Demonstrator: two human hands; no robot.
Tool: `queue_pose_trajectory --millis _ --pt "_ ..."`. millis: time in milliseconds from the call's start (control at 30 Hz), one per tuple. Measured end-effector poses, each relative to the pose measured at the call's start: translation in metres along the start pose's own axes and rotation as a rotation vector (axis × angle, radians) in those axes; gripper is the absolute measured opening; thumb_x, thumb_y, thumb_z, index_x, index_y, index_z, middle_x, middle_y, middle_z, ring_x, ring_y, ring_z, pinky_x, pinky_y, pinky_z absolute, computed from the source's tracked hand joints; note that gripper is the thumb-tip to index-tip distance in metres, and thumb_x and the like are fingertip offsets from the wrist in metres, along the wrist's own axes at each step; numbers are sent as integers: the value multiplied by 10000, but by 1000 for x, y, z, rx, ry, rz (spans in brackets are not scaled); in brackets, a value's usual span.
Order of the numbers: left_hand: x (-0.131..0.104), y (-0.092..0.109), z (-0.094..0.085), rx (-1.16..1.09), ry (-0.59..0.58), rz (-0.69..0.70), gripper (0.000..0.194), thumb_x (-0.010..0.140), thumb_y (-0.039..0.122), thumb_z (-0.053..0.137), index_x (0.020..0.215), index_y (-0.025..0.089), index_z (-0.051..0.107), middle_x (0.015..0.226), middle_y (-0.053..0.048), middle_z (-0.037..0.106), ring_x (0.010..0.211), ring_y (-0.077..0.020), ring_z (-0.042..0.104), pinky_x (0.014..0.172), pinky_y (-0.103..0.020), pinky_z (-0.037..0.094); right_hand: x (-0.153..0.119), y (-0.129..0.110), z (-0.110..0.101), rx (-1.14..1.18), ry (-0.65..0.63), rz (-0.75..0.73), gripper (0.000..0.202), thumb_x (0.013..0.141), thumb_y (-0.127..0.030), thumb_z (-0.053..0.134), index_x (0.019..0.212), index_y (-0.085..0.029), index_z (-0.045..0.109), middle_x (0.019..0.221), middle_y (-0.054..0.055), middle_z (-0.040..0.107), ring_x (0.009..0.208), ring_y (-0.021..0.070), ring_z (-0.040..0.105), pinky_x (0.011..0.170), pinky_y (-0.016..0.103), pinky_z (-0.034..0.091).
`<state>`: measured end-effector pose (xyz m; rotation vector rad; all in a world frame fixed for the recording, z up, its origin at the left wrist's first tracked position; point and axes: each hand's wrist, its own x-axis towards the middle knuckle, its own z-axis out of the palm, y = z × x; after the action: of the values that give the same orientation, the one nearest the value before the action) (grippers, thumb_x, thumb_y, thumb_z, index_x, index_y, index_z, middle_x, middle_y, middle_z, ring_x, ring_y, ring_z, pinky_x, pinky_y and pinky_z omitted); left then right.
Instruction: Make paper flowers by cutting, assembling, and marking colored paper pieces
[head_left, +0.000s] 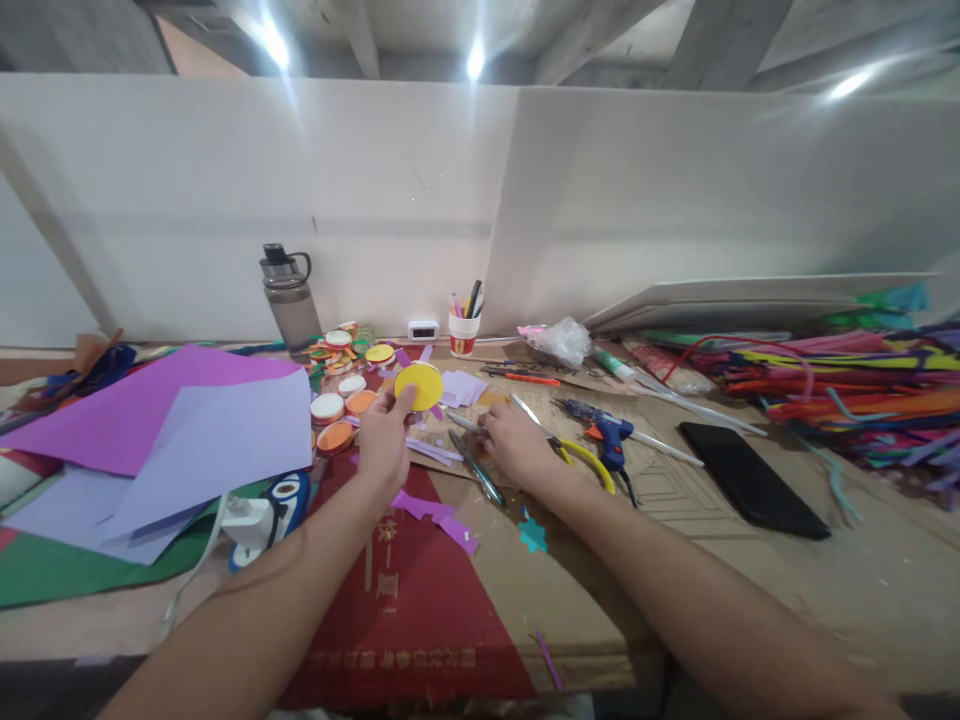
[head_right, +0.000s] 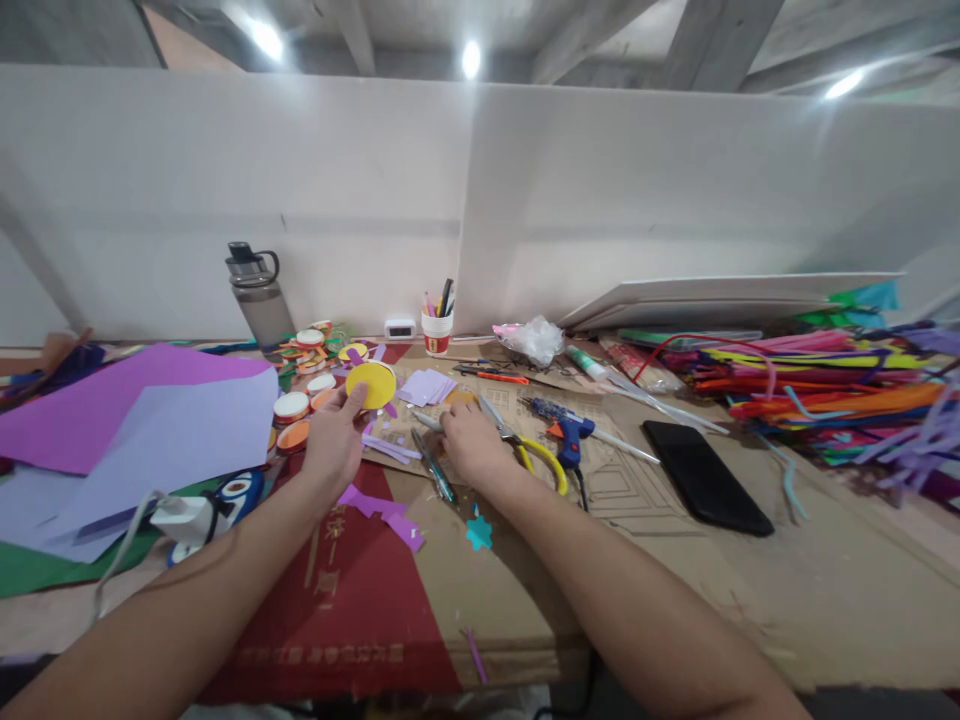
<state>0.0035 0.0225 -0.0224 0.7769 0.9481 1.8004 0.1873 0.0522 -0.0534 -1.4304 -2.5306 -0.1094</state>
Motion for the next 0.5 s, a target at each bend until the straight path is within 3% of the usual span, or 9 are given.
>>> queue_pose_trajectory --millis 267,367,500 --pt "0 1 0 -4 -23 -9 325 641 349 796 874 158 675 921 -36 686 713 -94 580 594 -202 394 1 -10 -7 -47 -5 8 212 849 -155 518 967 -81 678 1039 214 624 987 316 549 821 385 411" --pt "-3 2 1 24 1 -6 318 640 336 794 866 154 663 891 -29 686 672 -86 570 549 -193 372 0 -10 -14 45 33 56 208 831 -130 516 985 -79 646 1041 202 631 998 298 556 837 364 403" --pt "-6 2 1 8 -8 -26 332 620 322 803 867 154 656 801 -8 671 590 -71 538 507 -195 346 2 -6 -17 268 65 155 219 846 -128 484 1033 -135 598 960 135 661 865 241 596 722 316 398"
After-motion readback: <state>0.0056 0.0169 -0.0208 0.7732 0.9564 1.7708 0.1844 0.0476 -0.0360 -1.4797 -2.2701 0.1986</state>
